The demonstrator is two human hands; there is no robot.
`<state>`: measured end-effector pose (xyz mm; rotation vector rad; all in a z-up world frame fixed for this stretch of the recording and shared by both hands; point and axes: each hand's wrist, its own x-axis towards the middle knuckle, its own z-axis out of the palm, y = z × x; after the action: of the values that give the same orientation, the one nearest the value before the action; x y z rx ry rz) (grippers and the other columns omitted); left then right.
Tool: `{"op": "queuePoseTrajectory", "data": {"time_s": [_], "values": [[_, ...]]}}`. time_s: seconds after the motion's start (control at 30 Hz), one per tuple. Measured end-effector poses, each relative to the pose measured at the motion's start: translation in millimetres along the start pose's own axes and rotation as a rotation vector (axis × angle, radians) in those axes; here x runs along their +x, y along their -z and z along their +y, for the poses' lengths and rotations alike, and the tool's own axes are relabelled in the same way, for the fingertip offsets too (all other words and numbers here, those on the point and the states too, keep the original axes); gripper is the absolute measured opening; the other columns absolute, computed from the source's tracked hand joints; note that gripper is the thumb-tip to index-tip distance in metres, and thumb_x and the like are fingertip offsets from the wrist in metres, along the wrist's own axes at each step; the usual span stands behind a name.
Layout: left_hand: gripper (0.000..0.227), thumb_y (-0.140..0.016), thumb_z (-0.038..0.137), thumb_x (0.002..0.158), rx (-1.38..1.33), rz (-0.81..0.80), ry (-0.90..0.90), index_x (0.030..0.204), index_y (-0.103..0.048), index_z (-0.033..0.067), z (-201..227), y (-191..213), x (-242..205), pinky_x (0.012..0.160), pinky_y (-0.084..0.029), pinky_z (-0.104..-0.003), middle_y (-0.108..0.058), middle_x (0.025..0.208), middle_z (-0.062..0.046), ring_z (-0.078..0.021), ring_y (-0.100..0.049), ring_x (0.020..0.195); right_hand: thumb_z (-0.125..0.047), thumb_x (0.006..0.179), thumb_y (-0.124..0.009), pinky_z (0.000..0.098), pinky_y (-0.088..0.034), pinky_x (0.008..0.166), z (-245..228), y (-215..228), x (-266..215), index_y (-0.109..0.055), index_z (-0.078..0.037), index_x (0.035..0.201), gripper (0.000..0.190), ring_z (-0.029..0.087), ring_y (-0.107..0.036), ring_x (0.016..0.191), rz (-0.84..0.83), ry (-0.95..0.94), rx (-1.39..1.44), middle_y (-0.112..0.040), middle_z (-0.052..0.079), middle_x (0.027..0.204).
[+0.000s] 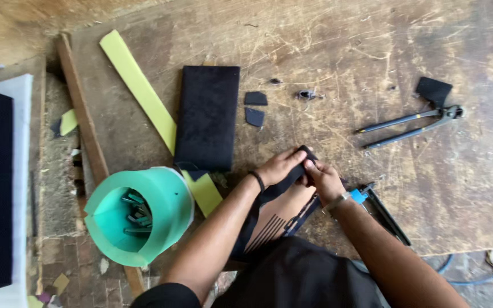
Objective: The person uses a pneumatic staple gun to attach black foam padding to a wooden frame. They repeatedly staple along the edges, flip the frame to access different sides, and trim excess foam with pliers. The person also clears debris from the work surface and reloads the staple gun.
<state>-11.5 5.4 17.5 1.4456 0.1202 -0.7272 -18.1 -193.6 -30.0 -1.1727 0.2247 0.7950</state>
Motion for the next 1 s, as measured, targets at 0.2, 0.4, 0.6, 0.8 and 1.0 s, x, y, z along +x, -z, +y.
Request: {"op": "queuePoseTrajectory", "data": {"time_s": [0.2, 0.4, 0.6, 0.8, 1.0], "values": [[0.051, -0.059, 0.037, 0.098, 0.414, 0.113, 0.244, 0.141, -0.053, 0.0111, 31, -18, 13, 0.079, -0.058, -0.04, -0.074, 0.106, -0.019, -0.0274, -0.073, 0.092, -0.03, 0.102, -0.057, 0.0346, -0.056, 0.08, -26, 4, -27, -0.069, -0.006, 0.101, 0.027, 0.022, -0.07, 0.084, 0.01, -0.038, -0.154, -0.075, 0.009, 0.091], [0.056, -0.078, 0.034, 0.084, 0.615, 0.283, 0.01, 0.132, -0.06, 0.0103, 21, -16, 22, 0.093, -0.055, -0.043, -0.072, 0.119, -0.017, -0.0329, -0.069, 0.11, -0.049, 0.085, -0.079, 0.0467, -0.054, 0.089, -52, 45, -135, -0.064, -0.004, 0.116, 0.057, 0.037, -0.067, 0.109, 0.436, -0.093, -1.461, -0.069, 0.02, 0.116], [0.053, -0.076, 0.035, 0.086, 0.596, 0.318, 0.032, 0.132, -0.063, 0.0133, 15, -17, 22, 0.096, -0.055, -0.044, -0.074, 0.12, -0.017, -0.0346, -0.069, 0.114, -0.04, 0.077, -0.083, 0.0464, -0.059, 0.087, 5, 75, -155, -0.045, -0.007, 0.139, 0.08, 0.037, -0.07, 0.105, 0.456, -0.162, -1.522, -0.072, 0.016, 0.117], [0.066, -0.078, 0.034, 0.085, 0.682, 0.378, 0.031, 0.141, -0.052, 0.0078, 26, -17, 10, 0.098, -0.052, -0.046, -0.068, 0.126, -0.022, -0.0385, -0.064, 0.117, -0.013, 0.08, -0.078, 0.0456, -0.06, 0.076, -23, 75, -139, -0.043, -0.004, 0.139, 0.07, 0.038, -0.076, 0.088, 0.577, -0.207, -0.982, -0.074, 0.025, 0.1], [0.06, -0.075, 0.033, 0.089, 0.749, 0.403, 0.106, 0.137, -0.052, 0.0049, 40, -27, 2, 0.089, -0.055, -0.047, -0.069, 0.118, -0.022, -0.0379, -0.068, 0.108, -0.012, 0.076, -0.084, 0.0349, -0.059, 0.069, -77, 44, -119, -0.072, 0.0, 0.108, 0.036, 0.016, -0.074, 0.077, 0.188, 0.216, -0.89, -0.078, 0.009, 0.089]]}}
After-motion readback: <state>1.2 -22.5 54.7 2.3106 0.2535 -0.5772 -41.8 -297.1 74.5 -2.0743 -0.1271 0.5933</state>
